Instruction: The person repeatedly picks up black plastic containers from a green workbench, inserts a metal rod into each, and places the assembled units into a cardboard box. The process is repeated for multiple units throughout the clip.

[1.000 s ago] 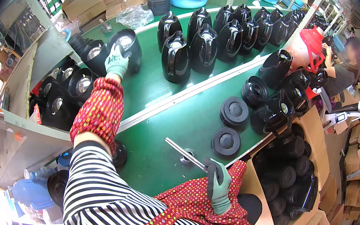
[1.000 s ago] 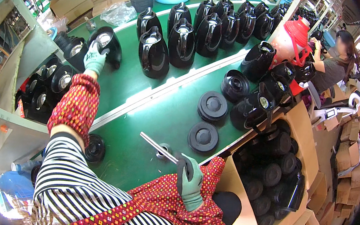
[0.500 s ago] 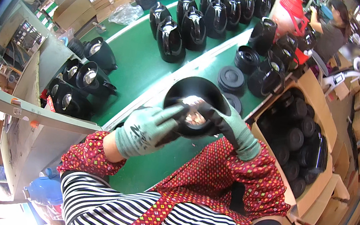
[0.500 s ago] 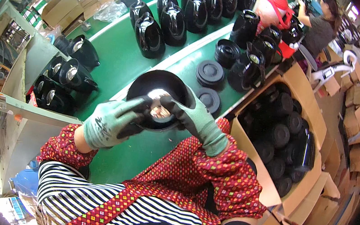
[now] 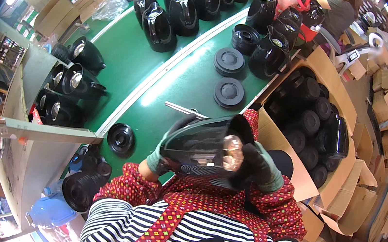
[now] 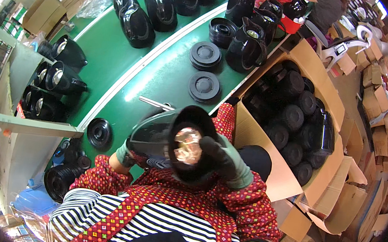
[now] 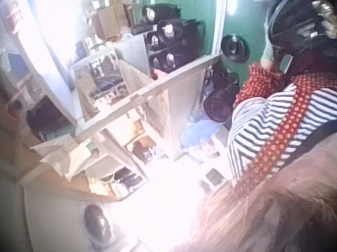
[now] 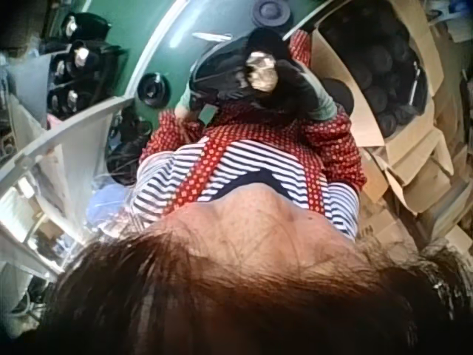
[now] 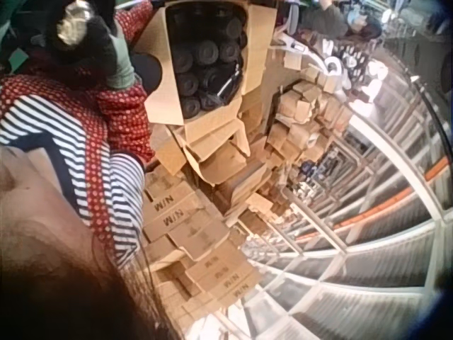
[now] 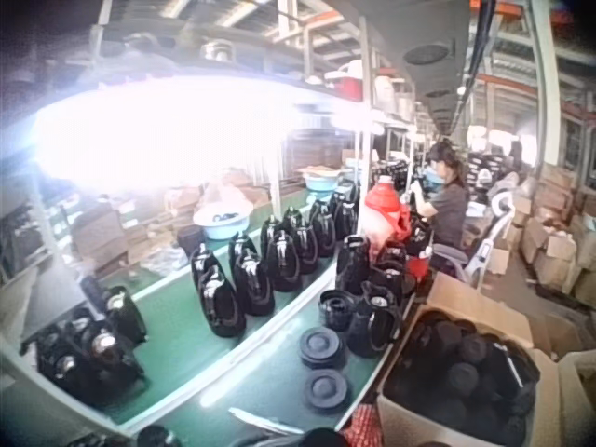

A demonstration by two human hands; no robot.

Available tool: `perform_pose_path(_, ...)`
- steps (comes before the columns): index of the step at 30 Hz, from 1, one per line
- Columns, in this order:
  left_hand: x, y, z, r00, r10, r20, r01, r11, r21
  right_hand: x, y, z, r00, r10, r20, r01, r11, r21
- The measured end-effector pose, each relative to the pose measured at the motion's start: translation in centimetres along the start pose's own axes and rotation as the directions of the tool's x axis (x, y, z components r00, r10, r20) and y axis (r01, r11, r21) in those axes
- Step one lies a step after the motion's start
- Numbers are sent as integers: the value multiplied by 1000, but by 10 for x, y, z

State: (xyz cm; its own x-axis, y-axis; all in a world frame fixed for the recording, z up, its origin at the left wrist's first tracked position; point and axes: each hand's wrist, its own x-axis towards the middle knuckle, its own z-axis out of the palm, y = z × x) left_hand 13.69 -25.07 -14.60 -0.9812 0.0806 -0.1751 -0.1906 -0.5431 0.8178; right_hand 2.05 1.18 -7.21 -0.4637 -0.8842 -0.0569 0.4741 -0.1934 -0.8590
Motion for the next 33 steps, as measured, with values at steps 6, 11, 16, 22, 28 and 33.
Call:
perform_pose_path(6,-9,-14,-27,973,85,-213,-85,996,11,96,50,-73,974,21,-226,-153,796,-586)
perform_pose_path(11,-20,-10,-46,937,136,-322,-135,991,27,186,51,-121,920,-53,-390,-382,-349,-856)
perform_pose_path(16,-15,-4,-49,947,138,-290,-120,990,80,180,61,-143,932,-111,-345,-361,-219,-906)
perform_pose_path(22,-1,-1,-25,991,111,-72,-93,972,214,94,-1,-65,914,-399,-77,157,522,-839)
perform_pose_path(28,25,-1,15,969,148,200,-225,865,449,6,-33,-3,900,-427,-90,165,522,-837)
perform_pose_path(33,28,12,39,879,340,335,-473,525,708,-35,-33,6,862,-490,-126,212,577,-789)
